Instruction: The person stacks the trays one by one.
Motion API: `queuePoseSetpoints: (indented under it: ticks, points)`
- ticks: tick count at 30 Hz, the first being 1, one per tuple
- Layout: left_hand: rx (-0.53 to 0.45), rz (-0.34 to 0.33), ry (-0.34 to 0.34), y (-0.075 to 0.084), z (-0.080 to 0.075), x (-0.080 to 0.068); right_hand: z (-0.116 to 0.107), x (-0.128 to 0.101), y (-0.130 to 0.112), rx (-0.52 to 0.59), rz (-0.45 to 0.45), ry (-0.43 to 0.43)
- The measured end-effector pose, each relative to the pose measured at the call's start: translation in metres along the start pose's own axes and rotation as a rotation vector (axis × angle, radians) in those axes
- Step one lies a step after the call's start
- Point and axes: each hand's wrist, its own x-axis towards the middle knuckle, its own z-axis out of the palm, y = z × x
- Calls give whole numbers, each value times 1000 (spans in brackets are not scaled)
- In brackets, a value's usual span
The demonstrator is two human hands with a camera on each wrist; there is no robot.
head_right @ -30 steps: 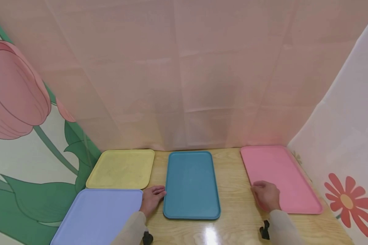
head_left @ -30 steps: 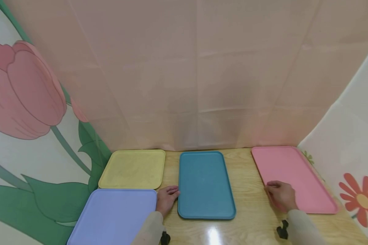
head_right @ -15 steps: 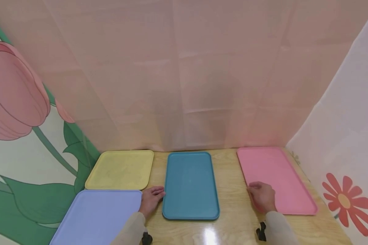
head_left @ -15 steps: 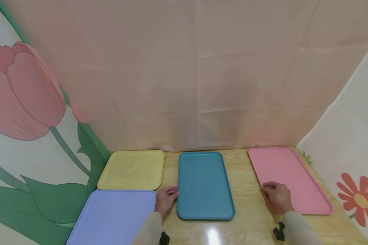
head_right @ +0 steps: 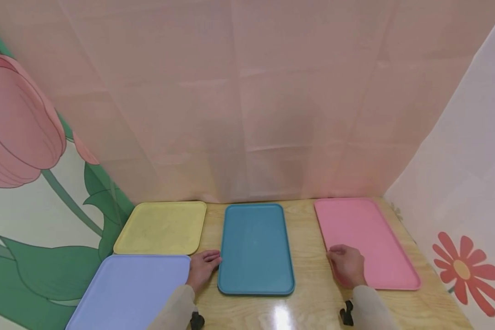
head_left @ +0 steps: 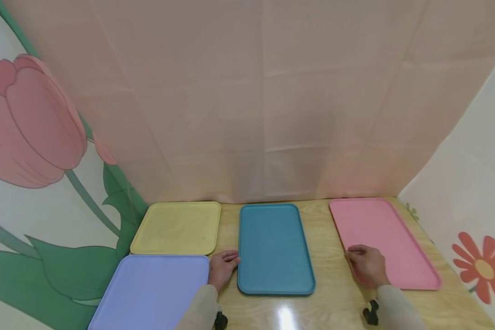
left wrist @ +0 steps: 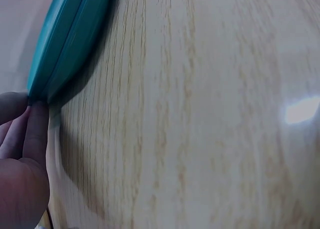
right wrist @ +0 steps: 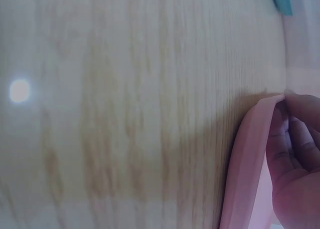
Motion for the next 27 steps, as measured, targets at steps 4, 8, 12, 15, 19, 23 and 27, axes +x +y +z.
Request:
queuePoseSetpoints:
  ticks: [4, 8, 12, 15, 19, 23, 27]
  points:
    - [0, -5, 3, 0, 0, 1, 3, -1, -2, 12, 12, -2]
    - [0, 3, 6, 0, 1, 1, 5, -3, -3, 12, 6, -9]
    - [0, -3, 6, 0, 1, 1, 7, -5, -6, 18, 2, -13]
    - [-3, -10, 5, 0, 0, 1, 9, -6, -9, 23, 3, -18]
    - [0, 3, -1, 0, -1, 2, 11, -8, -12, 20, 3, -28]
    - [-2, -3, -7, 0, -1, 1, 14, -8, -13, 14, 3, -22]
    - [-6, -5, -10, -1, 0, 0, 18, -8, -14, 20, 10, -21]
